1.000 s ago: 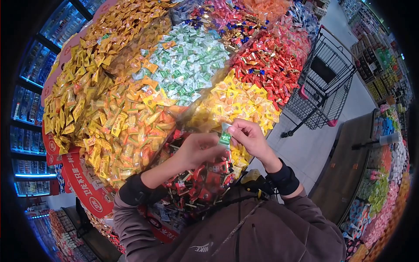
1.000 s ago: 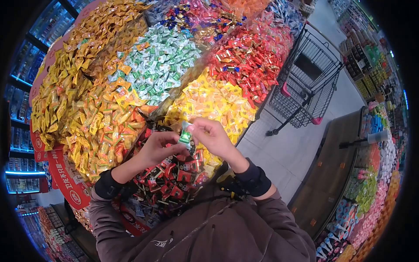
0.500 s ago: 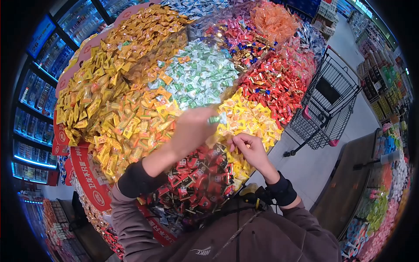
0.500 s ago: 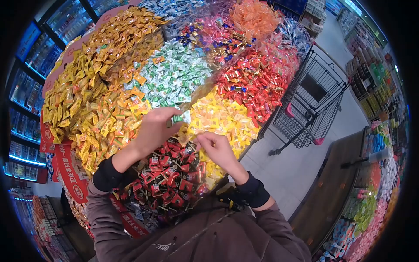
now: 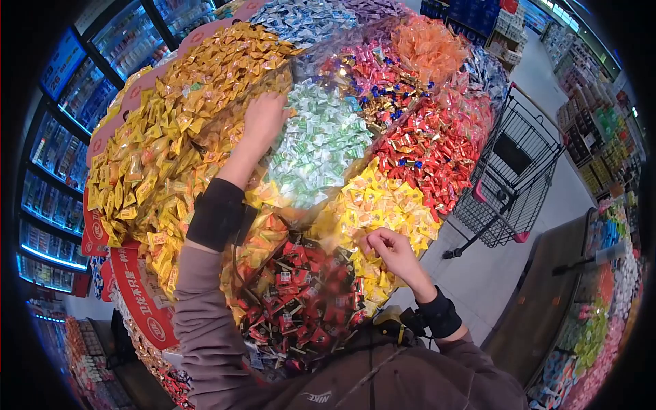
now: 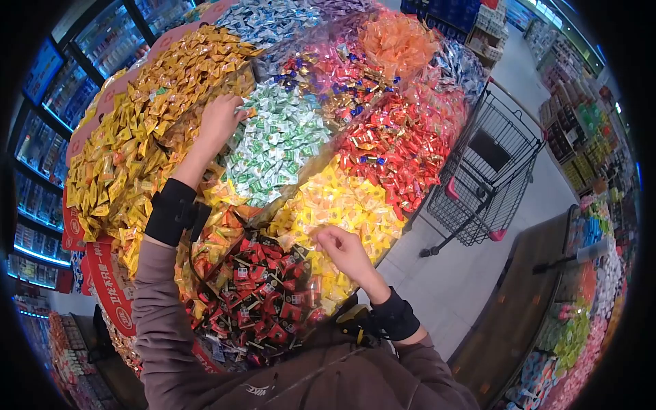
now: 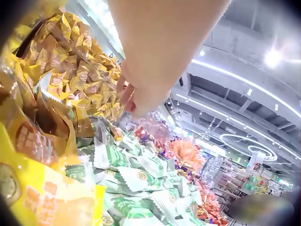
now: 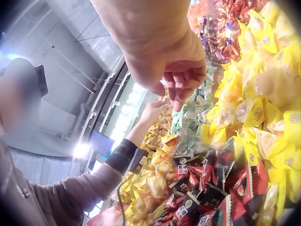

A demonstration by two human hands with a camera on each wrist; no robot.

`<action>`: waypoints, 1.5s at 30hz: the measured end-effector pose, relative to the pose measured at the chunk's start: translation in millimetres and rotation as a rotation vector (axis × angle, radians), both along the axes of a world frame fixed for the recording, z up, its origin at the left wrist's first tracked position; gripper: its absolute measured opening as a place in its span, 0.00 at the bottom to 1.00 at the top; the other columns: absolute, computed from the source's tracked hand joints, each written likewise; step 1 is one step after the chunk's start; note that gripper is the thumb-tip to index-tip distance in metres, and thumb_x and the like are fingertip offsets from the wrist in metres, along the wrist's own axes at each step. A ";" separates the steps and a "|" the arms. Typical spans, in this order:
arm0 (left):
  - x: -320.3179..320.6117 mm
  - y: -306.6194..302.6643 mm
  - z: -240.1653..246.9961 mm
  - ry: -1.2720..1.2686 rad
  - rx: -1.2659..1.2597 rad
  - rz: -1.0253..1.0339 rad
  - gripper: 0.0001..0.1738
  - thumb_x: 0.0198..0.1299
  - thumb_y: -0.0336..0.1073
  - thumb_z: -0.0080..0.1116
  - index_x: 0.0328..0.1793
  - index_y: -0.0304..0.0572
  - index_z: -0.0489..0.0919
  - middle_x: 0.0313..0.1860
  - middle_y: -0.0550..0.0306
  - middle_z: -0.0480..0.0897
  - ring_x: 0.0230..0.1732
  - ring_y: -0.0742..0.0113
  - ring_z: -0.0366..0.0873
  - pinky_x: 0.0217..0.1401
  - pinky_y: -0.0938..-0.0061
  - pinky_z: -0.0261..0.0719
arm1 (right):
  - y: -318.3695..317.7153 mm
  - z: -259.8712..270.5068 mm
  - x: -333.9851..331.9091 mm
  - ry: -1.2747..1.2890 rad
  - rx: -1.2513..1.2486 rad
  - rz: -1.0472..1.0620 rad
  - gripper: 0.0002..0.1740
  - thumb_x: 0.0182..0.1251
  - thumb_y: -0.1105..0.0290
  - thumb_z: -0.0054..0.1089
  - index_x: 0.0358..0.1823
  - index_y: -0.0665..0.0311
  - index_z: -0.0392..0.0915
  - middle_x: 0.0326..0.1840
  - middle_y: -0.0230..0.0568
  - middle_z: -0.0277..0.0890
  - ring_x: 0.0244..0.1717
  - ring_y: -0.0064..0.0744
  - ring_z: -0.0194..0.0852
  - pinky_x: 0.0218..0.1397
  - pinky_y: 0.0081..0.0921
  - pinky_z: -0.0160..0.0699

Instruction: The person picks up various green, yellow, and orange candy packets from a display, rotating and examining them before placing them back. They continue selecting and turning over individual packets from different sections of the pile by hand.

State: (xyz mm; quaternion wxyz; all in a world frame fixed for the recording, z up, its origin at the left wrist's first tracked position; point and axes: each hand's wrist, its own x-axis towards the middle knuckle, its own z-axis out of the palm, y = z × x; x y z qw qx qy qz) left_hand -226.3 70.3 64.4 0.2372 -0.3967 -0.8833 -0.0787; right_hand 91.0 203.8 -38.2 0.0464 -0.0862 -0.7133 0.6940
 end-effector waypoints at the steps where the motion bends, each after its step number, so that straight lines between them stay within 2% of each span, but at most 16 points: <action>1: -11.8 3.6 -2.2 -0.025 -0.035 0.015 0.11 0.46 0.36 0.58 0.35 0.41 0.76 0.36 0.54 0.76 0.45 0.57 0.70 0.45 0.64 0.68 | 2.4 -3.4 -1.8 -0.009 0.000 -0.001 0.12 0.65 0.66 0.48 0.37 0.67 0.75 0.24 0.25 0.72 0.23 0.10 0.59 0.27 0.10 0.58; 3: -29.4 9.3 -9.6 -0.049 -0.102 0.030 0.11 0.45 0.37 0.60 0.34 0.41 0.77 0.37 0.55 0.76 0.47 0.57 0.69 0.46 0.62 0.68 | 4.9 -8.8 -3.3 -0.021 0.023 -0.011 0.11 0.64 0.66 0.48 0.37 0.66 0.75 0.24 0.25 0.72 0.23 0.10 0.58 0.26 0.10 0.58; 6: -42.2 11.1 -26.3 -0.008 -0.186 0.053 0.12 0.44 0.40 0.61 0.34 0.45 0.78 0.34 0.57 0.76 0.44 0.59 0.71 0.46 0.61 0.68 | 7.4 -11.0 -6.7 -0.055 0.035 -0.030 0.11 0.64 0.66 0.48 0.37 0.66 0.75 0.24 0.25 0.72 0.23 0.10 0.58 0.27 0.11 0.59; 10: -47.1 13.2 -25.4 0.000 -0.226 0.096 0.07 0.43 0.36 0.59 0.29 0.44 0.77 0.33 0.57 0.76 0.44 0.60 0.71 0.45 0.63 0.67 | 6.1 -18.0 -13.8 -0.041 0.038 -0.039 0.11 0.64 0.65 0.48 0.35 0.67 0.75 0.24 0.26 0.73 0.24 0.12 0.60 0.29 0.13 0.61; 11: -47.3 12.1 -19.5 -0.008 -0.237 0.085 0.10 0.40 0.35 0.59 0.32 0.43 0.78 0.34 0.55 0.77 0.44 0.58 0.72 0.47 0.61 0.67 | 4.1 -18.6 -15.4 -0.040 0.033 -0.035 0.11 0.64 0.66 0.48 0.35 0.67 0.75 0.24 0.26 0.73 0.24 0.12 0.61 0.30 0.13 0.61; 15: -50.8 4.8 15.5 0.041 0.006 0.015 0.07 0.44 0.35 0.56 0.28 0.41 0.74 0.26 0.52 0.76 0.33 0.56 0.74 0.38 0.63 0.69 | -1.7 -17.0 -17.8 -0.042 0.018 -0.006 0.11 0.64 0.66 0.48 0.35 0.67 0.74 0.23 0.27 0.72 0.26 0.13 0.63 0.31 0.13 0.62; 18: -62.0 -4.6 52.3 0.215 0.194 0.014 0.07 0.46 0.35 0.55 0.29 0.40 0.73 0.26 0.52 0.76 0.33 0.55 0.74 0.36 0.64 0.71 | -0.9 -19.6 -20.4 -0.043 0.039 0.020 0.11 0.64 0.67 0.47 0.35 0.67 0.74 0.24 0.27 0.72 0.27 0.14 0.64 0.32 0.14 0.63; 21: -89.7 -16.7 75.4 0.243 0.295 0.089 0.11 0.47 0.36 0.55 0.36 0.43 0.71 0.29 0.53 0.76 0.36 0.56 0.74 0.39 0.64 0.70 | -0.3 -16.5 -19.4 -0.071 -0.002 0.011 0.11 0.64 0.67 0.47 0.35 0.68 0.74 0.25 0.28 0.73 0.27 0.15 0.65 0.33 0.14 0.64; 24: -110.7 -19.4 81.7 0.242 0.245 0.149 0.11 0.49 0.36 0.54 0.38 0.44 0.70 0.29 0.55 0.76 0.35 0.57 0.74 0.37 0.65 0.71 | 0.8 -14.3 -16.7 -0.072 0.012 -0.020 0.10 0.65 0.67 0.47 0.35 0.68 0.74 0.27 0.29 0.73 0.29 0.15 0.67 0.34 0.14 0.65; 25: -117.7 -18.5 79.0 0.262 0.202 0.154 0.10 0.50 0.35 0.53 0.40 0.46 0.71 0.31 0.57 0.76 0.38 0.59 0.74 0.39 0.65 0.70 | 0.9 -13.7 -16.7 -0.065 0.018 -0.035 0.10 0.65 0.68 0.46 0.35 0.68 0.74 0.27 0.29 0.73 0.28 0.15 0.66 0.33 0.14 0.65; 28: -134.8 -10.9 64.3 0.481 0.145 0.076 0.08 0.51 0.34 0.52 0.38 0.47 0.73 0.34 0.60 0.76 0.42 0.62 0.73 0.42 0.65 0.69 | 2.8 -15.9 -15.9 -0.074 0.028 -0.059 0.11 0.65 0.68 0.45 0.34 0.68 0.74 0.27 0.29 0.73 0.27 0.15 0.66 0.33 0.14 0.65; 31: -142.5 -9.2 54.6 0.526 0.022 0.139 0.06 0.52 0.35 0.51 0.36 0.49 0.77 0.36 0.62 0.76 0.46 0.64 0.71 0.46 0.64 0.68 | 9.0 -20.2 -16.2 -0.112 0.032 -0.052 0.11 0.65 0.68 0.46 0.36 0.67 0.74 0.27 0.29 0.73 0.29 0.16 0.68 0.34 0.14 0.66; 35: -133.8 -19.7 71.6 0.401 0.160 0.090 0.06 0.53 0.36 0.52 0.33 0.48 0.79 0.38 0.62 0.76 0.47 0.64 0.71 0.48 0.64 0.67 | 6.0 -18.8 -17.7 -0.110 0.014 -0.064 0.11 0.65 0.68 0.46 0.33 0.67 0.74 0.26 0.29 0.73 0.28 0.15 0.66 0.33 0.14 0.66; 38: -124.2 -54.8 104.2 0.400 0.197 0.195 0.06 0.51 0.36 0.54 0.32 0.46 0.79 0.37 0.59 0.78 0.43 0.61 0.74 0.45 0.64 0.69 | 4.5 -14.5 -19.6 -0.083 0.002 -0.043 0.11 0.65 0.68 0.46 0.32 0.67 0.74 0.25 0.28 0.72 0.27 0.15 0.65 0.33 0.14 0.65; 44: -118.5 -123.7 116.6 -0.100 -0.183 0.452 0.10 0.44 0.38 0.58 0.31 0.42 0.78 0.29 0.51 0.80 0.36 0.55 0.78 0.37 0.64 0.74 | -2.5 -21.5 -20.1 -0.081 -0.033 -0.003 0.11 0.65 0.68 0.46 0.32 0.68 0.73 0.25 0.27 0.71 0.28 0.14 0.66 0.33 0.13 0.64; 45: -120.2 -127.9 112.7 -0.131 -0.188 0.461 0.12 0.43 0.40 0.60 0.32 0.42 0.79 0.31 0.50 0.80 0.37 0.56 0.78 0.39 0.64 0.74 | -5.4 -20.1 -20.5 -0.092 -0.053 -0.003 0.11 0.65 0.68 0.46 0.32 0.68 0.73 0.25 0.27 0.71 0.28 0.14 0.66 0.33 0.13 0.64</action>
